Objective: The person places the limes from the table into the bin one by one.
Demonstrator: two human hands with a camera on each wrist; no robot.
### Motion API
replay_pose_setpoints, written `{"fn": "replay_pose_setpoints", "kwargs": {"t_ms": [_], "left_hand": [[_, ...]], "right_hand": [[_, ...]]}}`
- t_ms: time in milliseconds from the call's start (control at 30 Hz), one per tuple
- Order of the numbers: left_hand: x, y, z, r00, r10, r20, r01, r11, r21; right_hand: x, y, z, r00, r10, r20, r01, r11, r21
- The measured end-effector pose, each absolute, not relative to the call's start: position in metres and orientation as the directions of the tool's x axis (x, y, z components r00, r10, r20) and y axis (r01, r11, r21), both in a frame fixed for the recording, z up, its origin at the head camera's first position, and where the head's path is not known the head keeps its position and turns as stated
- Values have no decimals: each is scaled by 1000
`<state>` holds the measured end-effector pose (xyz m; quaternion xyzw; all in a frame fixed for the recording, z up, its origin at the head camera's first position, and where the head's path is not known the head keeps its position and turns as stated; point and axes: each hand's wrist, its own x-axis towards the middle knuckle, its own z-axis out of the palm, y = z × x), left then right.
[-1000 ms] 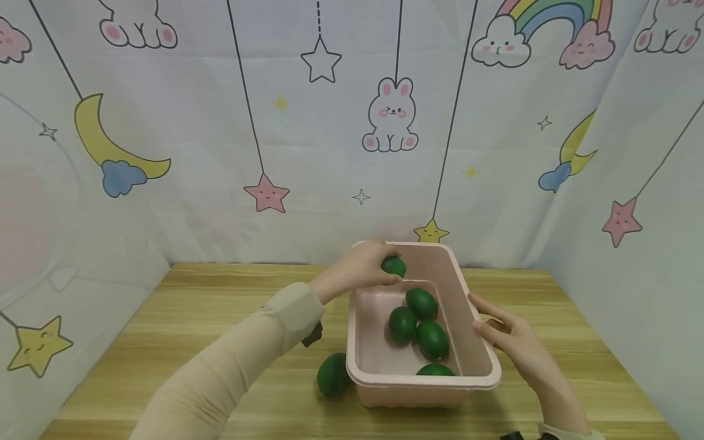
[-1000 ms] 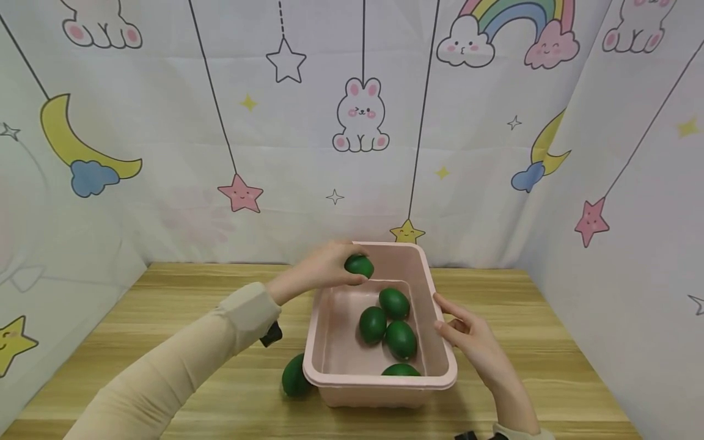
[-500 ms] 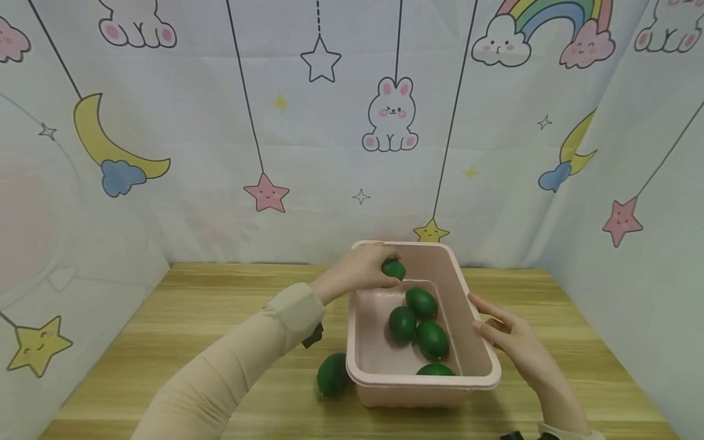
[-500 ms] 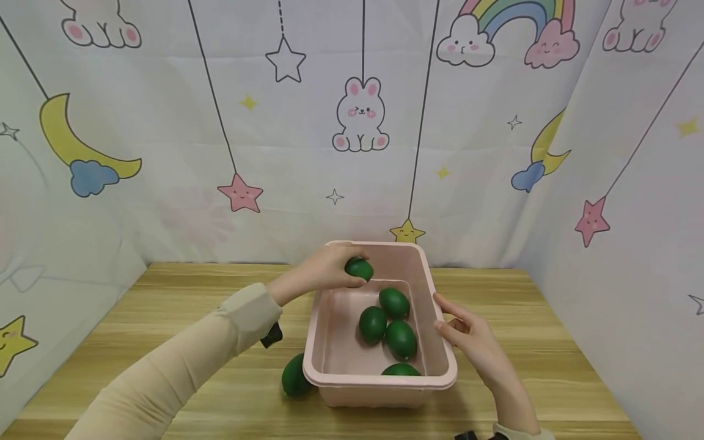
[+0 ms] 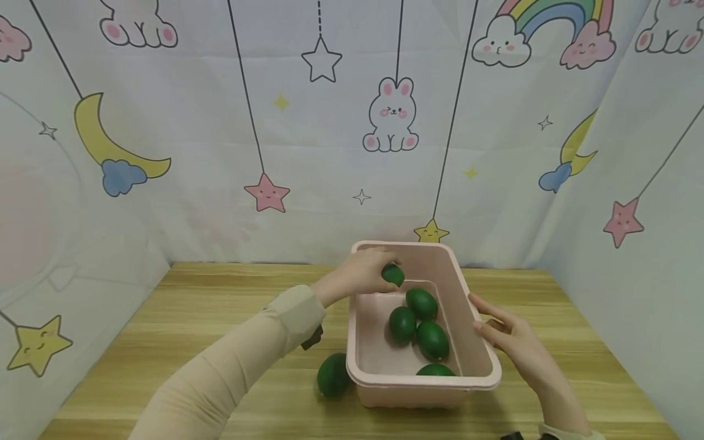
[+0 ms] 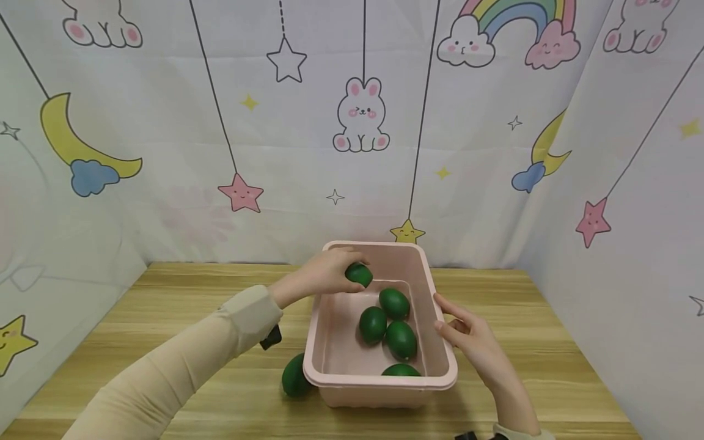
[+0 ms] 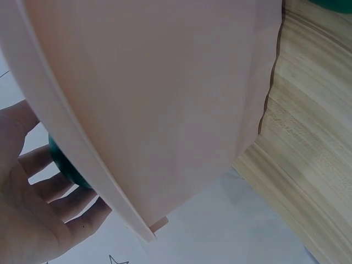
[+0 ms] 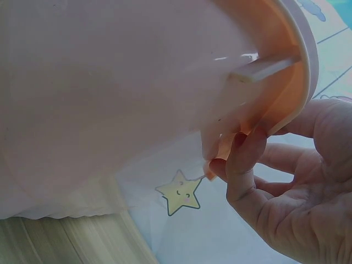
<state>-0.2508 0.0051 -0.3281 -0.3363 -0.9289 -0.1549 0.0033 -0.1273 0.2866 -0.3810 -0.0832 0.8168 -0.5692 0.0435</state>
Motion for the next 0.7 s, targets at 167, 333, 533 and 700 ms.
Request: {"fn": "replay_pose_setpoints", "kwargs": {"t_ms": [167,333,533,700], "left_hand": [[-250,5,-325,-772,625,110,624,717,310],[-249,5,-322,-774,626,99,620,717,318],[-249,2,-323,-783,614,98,606,717,344],[-247,-1,-323,-777,619,116,616,708,346]], "right_hand": [[-127,287,-381,-982,-185,24,-87,342,-936],[-127,286,-381,-983,-183,15,-79,343,-936],[-128,286,-381,-982,-187,26,-88,337,-937],[-128,286,-381,-981,-193,25,-89,329,-940]]}}
